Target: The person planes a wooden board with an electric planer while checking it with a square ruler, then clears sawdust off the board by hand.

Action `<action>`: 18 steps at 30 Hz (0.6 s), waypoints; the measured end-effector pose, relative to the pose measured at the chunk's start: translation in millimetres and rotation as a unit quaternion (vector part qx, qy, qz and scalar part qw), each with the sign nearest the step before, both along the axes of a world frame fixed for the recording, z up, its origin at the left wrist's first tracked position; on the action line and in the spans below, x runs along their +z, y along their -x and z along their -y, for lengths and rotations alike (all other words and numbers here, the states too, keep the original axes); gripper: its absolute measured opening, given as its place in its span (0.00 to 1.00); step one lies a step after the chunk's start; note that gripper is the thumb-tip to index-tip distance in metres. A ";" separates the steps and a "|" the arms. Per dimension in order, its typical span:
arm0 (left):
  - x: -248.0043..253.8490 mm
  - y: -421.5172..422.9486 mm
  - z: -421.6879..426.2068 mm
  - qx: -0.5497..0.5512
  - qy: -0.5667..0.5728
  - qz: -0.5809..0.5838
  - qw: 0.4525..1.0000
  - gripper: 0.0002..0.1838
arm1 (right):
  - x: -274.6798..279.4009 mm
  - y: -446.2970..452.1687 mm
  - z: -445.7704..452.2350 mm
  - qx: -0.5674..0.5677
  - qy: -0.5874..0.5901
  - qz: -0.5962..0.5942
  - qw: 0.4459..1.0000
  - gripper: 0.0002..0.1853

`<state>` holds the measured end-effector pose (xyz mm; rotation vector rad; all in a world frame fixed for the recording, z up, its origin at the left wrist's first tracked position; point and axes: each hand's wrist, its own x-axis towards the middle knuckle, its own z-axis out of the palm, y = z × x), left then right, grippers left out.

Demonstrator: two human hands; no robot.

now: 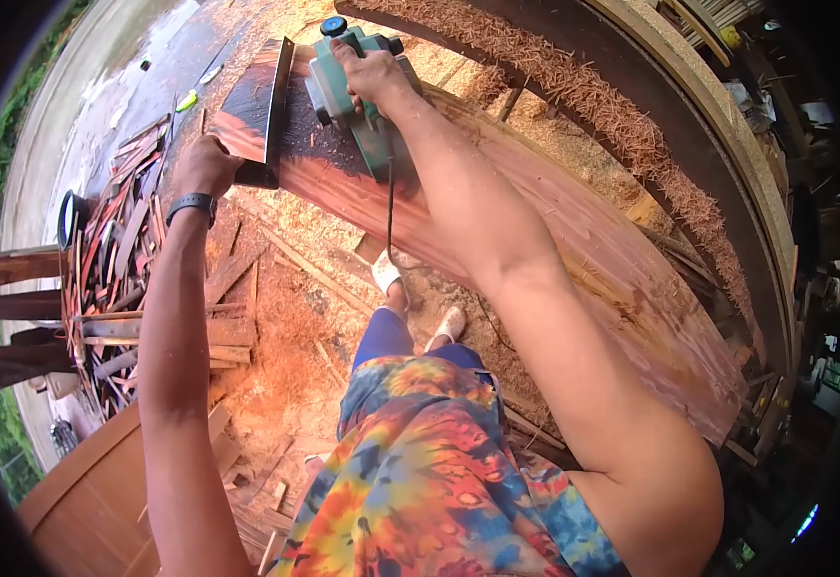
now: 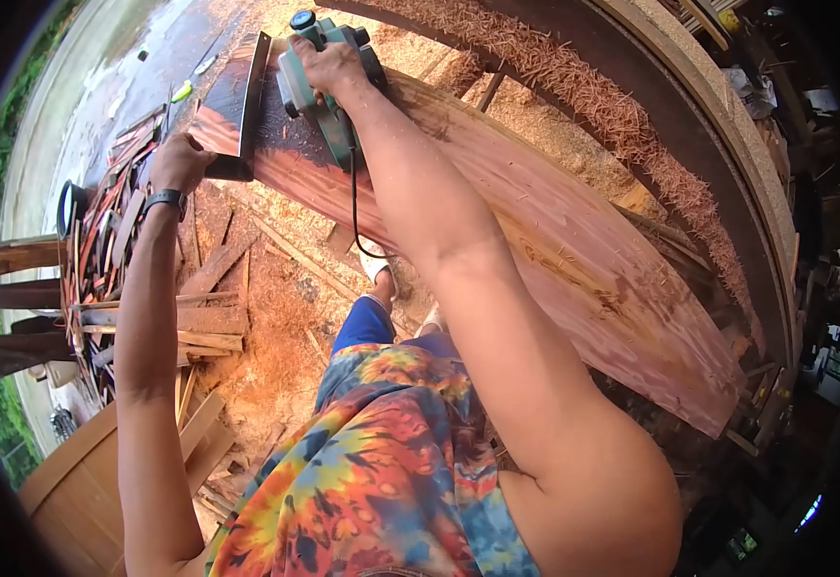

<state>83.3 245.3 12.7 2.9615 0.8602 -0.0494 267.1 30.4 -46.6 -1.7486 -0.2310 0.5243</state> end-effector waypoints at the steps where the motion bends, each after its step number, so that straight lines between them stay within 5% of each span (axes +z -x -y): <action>1: -3.8 -1.2 -5.3 -0.002 -0.006 -0.014 1.000 0.19 | 2.0 3.7 4.6 0.010 -0.002 -0.008 1.000 0.35; 13: -8.8 -2.8 -8.4 0.008 0.005 0.000 1.000 0.19 | 9.2 287.8 260.6 -0.016 0.083 -0.018 0.996 0.37; 18: -9.0 -2.1 -14.2 0.006 0.025 -0.004 1.000 0.18 | 10.9 322.3 283.6 -0.028 0.030 -0.043 0.998 0.31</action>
